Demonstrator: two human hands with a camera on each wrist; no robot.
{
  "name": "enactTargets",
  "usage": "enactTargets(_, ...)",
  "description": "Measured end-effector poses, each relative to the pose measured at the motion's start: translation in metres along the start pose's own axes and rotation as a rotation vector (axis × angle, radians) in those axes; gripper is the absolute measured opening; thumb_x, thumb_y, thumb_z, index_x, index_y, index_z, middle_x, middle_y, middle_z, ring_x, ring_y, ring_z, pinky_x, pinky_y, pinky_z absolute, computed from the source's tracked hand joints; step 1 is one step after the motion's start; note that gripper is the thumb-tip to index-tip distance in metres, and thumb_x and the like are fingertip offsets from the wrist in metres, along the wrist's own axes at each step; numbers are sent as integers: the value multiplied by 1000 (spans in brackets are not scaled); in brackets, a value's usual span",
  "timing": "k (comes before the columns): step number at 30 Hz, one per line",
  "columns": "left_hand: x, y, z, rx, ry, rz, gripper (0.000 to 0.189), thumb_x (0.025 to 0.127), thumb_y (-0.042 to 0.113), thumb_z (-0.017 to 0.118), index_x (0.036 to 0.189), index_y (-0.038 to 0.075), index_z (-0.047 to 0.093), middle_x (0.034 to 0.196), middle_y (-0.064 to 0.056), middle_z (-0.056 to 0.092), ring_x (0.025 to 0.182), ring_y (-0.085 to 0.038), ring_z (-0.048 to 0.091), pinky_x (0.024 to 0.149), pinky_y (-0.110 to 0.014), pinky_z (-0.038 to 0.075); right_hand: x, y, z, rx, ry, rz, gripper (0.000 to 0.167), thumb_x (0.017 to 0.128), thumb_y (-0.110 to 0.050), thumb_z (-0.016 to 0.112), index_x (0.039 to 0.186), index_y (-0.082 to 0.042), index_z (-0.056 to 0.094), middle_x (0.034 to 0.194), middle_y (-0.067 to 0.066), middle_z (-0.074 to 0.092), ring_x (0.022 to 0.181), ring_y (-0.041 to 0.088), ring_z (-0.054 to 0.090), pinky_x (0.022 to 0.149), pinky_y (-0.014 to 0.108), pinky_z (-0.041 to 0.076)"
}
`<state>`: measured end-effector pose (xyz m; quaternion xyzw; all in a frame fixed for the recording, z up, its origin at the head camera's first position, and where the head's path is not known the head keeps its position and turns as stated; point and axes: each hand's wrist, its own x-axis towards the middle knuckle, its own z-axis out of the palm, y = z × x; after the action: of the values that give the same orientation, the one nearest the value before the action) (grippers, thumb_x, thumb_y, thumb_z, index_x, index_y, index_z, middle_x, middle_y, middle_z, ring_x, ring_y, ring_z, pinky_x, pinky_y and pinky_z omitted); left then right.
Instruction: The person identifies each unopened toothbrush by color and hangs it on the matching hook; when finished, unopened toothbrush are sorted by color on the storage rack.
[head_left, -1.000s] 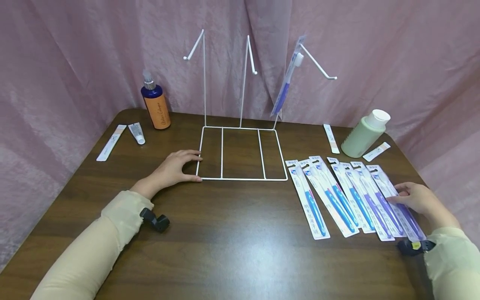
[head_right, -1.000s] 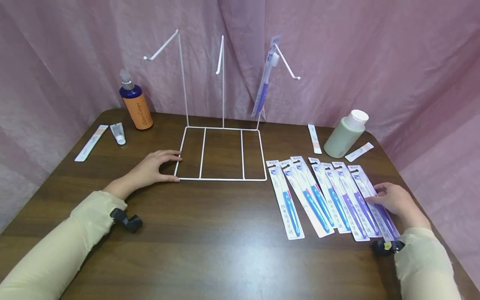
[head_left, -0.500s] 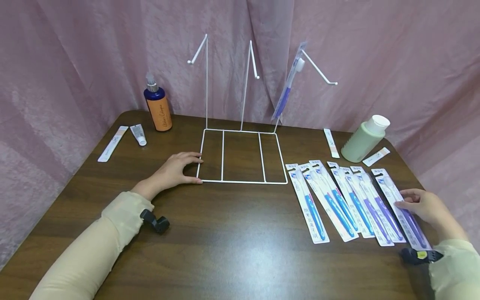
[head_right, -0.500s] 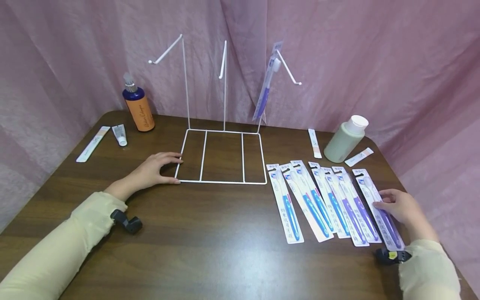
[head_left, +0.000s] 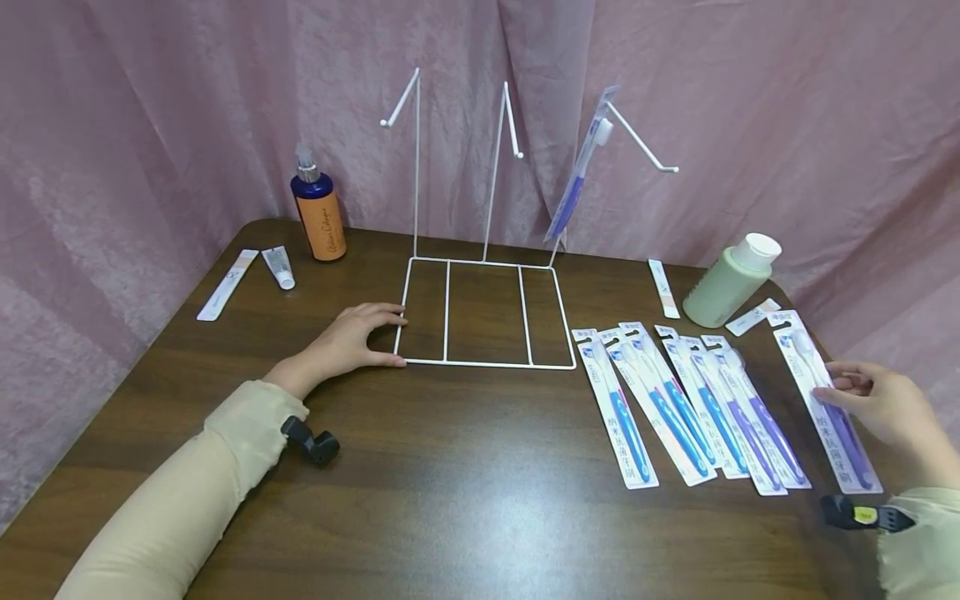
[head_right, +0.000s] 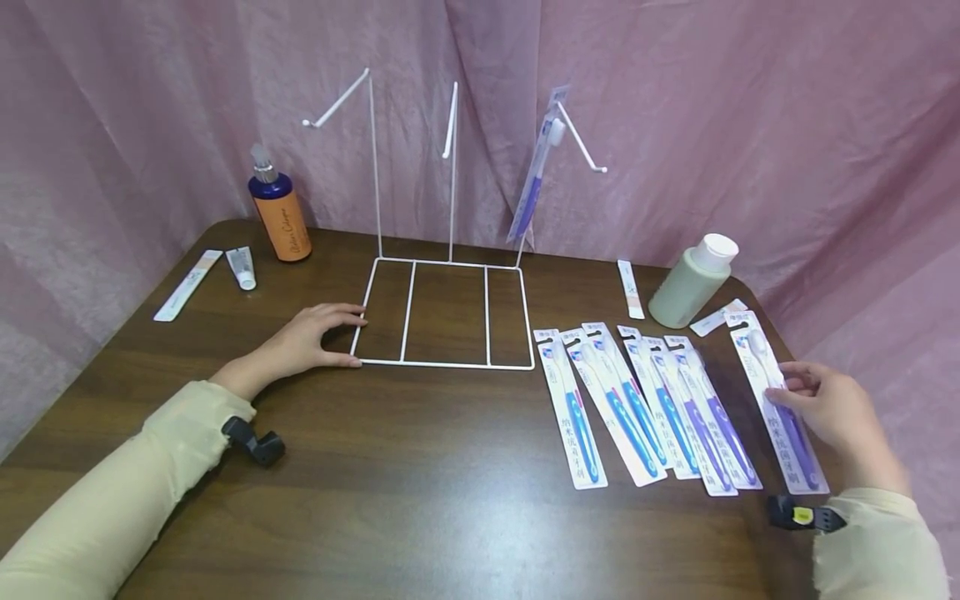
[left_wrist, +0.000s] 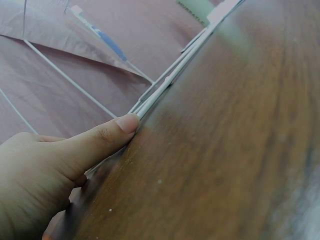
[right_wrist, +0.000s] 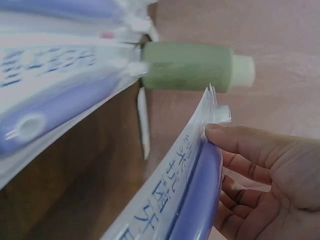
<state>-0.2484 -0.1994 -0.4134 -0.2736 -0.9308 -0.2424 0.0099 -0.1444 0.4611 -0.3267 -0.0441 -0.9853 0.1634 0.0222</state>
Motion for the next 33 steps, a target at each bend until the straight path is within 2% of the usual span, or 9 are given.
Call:
enactTargets(5, 1, 1, -1, 4, -4, 4, 66, 74, 42, 80, 128, 9, 61, 144, -12, 50, 135, -34, 42, 110, -58, 28, -2, -14, -12, 16, 27, 34, 56, 92, -25, 66, 125, 15, 48, 98, 36, 63, 60, -6, 48, 50, 19, 43)
enactTargets(9, 0, 2, -1, 2, -7, 3, 67, 74, 42, 80, 128, 8, 61, 144, -13, 49, 135, -35, 42, 110, -58, 28, -1, -27, -21, 11, 92, -13, 52, 90, -21, 68, 124, 14, 49, 86, 30, 66, 59, -12, 45, 49, 17, 40)
enactTargets(12, 0, 2, -2, 2, -7, 0, 67, 74, 42, 80, 128, 8, 61, 144, -13, 49, 135, -35, 42, 110, -58, 28, 0, -39, -27, 38, 148, -53, 50, 88, -17, 70, 123, 14, 51, 70, -7, 66, 60, -20, 40, 49, 13, 39)
enactTargets(13, 0, 2, -2, 4, -7, 0, 67, 74, 42, 80, 128, 8, 61, 144, -13, 49, 135, -35, 42, 110, -58, 28, 0, -43, -29, 47, 165, -66, 49, 87, -16, 70, 122, 14, 52, 70, -9, 66, 60, -21, 39, 49, 11, 39)
enactTargets(15, 0, 2, -2, 7, -6, 2, 67, 74, 42, 80, 128, 8, 61, 144, -13, 49, 135, -35, 42, 110, -58, 28, 0, -53, -33, 63, 194, -89, 48, 87, -14, 71, 122, 14, 52, 70, -31, 54, 61, -24, 38, 49, 9, 38)
enactTargets(17, 0, 2, -2, 9, -4, 5, 66, 74, 42, 80, 128, 8, 61, 144, -13, 50, 135, -35, 42, 110, -58, 28, 0, -63, -36, 71, 217, -108, 48, 87, -13, 70, 123, 13, 53, 72, -42, 43, 63, -27, 36, 50, 6, 37)
enactTargets(20, 0, 2, -1, 11, 0, 10, 66, 74, 41, 80, 127, 8, 61, 143, -13, 50, 134, -35, 43, 110, -58, 29, 0, -77, -41, 77, 240, -131, 48, 87, -14, 70, 124, 12, 53, 76, -47, 36, 64, -30, 35, 52, 4, 34)
enactTargets(26, -1, 1, -1, 13, 1, 13, 66, 74, 41, 80, 127, 7, 61, 142, -14, 51, 134, -35, 43, 110, -58, 29, 2, -102, -44, 134, 288, -152, 50, 87, -16, 71, 126, 8, 53, 75, -50, 38, 66, -32, 38, 56, 0, 34)
enactTargets(33, -1, 1, -1, 16, 0, 10, 66, 74, 42, 80, 127, 8, 61, 143, -13, 51, 135, -34, 43, 110, -58, 29, 6, -131, -43, 233, 320, -180, 50, 86, -13, 71, 129, 6, 53, 78, -43, 46, 67, -28, 45, 58, -2, 38)
